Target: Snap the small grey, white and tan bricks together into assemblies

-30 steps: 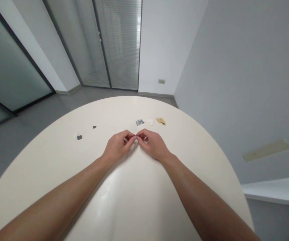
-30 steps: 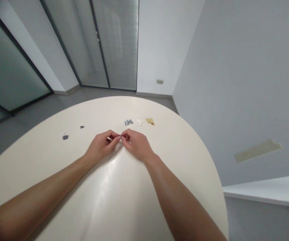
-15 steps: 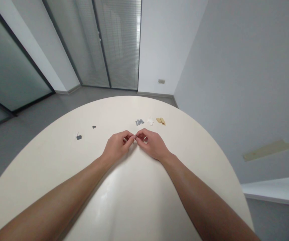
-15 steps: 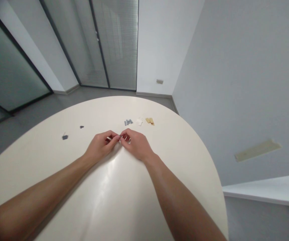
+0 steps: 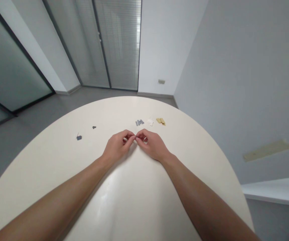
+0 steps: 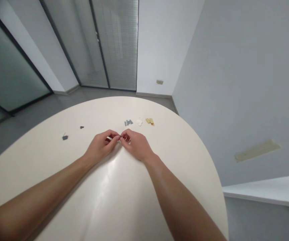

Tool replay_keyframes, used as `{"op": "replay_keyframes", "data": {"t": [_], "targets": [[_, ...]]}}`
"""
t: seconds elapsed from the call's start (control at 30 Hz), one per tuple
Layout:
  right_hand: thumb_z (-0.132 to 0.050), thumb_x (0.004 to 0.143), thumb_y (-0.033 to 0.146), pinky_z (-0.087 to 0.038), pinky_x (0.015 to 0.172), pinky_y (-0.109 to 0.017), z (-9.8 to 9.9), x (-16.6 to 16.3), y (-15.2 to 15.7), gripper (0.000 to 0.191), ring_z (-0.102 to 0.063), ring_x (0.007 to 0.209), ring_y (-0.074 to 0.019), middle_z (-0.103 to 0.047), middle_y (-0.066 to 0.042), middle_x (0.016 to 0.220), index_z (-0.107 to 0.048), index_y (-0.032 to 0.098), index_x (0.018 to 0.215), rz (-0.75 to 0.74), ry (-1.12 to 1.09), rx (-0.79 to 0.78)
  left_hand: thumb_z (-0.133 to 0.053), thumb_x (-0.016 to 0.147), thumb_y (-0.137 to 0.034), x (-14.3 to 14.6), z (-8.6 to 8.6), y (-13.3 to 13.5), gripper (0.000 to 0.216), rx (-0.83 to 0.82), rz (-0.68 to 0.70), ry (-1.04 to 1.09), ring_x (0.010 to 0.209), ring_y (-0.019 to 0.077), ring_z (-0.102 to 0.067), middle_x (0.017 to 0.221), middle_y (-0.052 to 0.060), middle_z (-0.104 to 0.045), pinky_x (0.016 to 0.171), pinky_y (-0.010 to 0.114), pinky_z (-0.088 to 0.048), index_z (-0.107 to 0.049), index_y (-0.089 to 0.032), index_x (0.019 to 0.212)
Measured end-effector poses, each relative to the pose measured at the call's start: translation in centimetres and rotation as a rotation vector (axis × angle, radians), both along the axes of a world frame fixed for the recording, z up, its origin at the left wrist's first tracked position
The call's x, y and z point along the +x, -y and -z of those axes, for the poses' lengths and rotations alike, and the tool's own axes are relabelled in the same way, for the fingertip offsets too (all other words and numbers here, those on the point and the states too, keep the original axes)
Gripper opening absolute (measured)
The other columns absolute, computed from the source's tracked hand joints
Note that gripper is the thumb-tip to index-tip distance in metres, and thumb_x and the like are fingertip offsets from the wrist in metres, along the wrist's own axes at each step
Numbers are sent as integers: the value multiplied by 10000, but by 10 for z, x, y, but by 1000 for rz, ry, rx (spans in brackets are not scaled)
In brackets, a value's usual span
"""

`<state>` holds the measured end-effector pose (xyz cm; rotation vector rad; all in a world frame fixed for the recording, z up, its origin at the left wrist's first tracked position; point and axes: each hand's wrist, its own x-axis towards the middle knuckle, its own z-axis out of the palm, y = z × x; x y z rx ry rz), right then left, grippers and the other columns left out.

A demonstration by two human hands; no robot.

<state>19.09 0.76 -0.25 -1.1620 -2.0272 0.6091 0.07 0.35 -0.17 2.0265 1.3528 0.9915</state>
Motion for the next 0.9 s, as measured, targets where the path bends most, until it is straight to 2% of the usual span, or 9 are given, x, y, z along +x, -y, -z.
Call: {"op": "replay_keyframes", "data": {"t": [0.27,0.6,0.9], "targets": [[-557,967,332,-440,720,-274,0,0,0,140,-633,778,-153,-721,-12,893,-624,228,1033,11,9,-19,-537,942,-288,0,2,2,214,40,17,28,829,159,-673,1017,26,-747,701,273,-533,-669,-231,1101],[-538,982,341,-435,716,-274,-2,0,1,155,-639,771,-153,-728,-12,896,-622,230,1049,-4,5,-41,-551,938,-273,-1,5,1,221,63,48,11,833,153,-658,1068,33,-730,720,286,-551,-674,-242,1118],[-500,1008,319,-423,705,-269,-3,-1,0,175,-641,766,-150,-741,-18,915,-637,226,1064,2,19,-27,-596,920,-298,-2,4,0,177,46,-15,-33,803,160,-665,990,25,-741,694,290,-547,-693,-246,1059]]}}
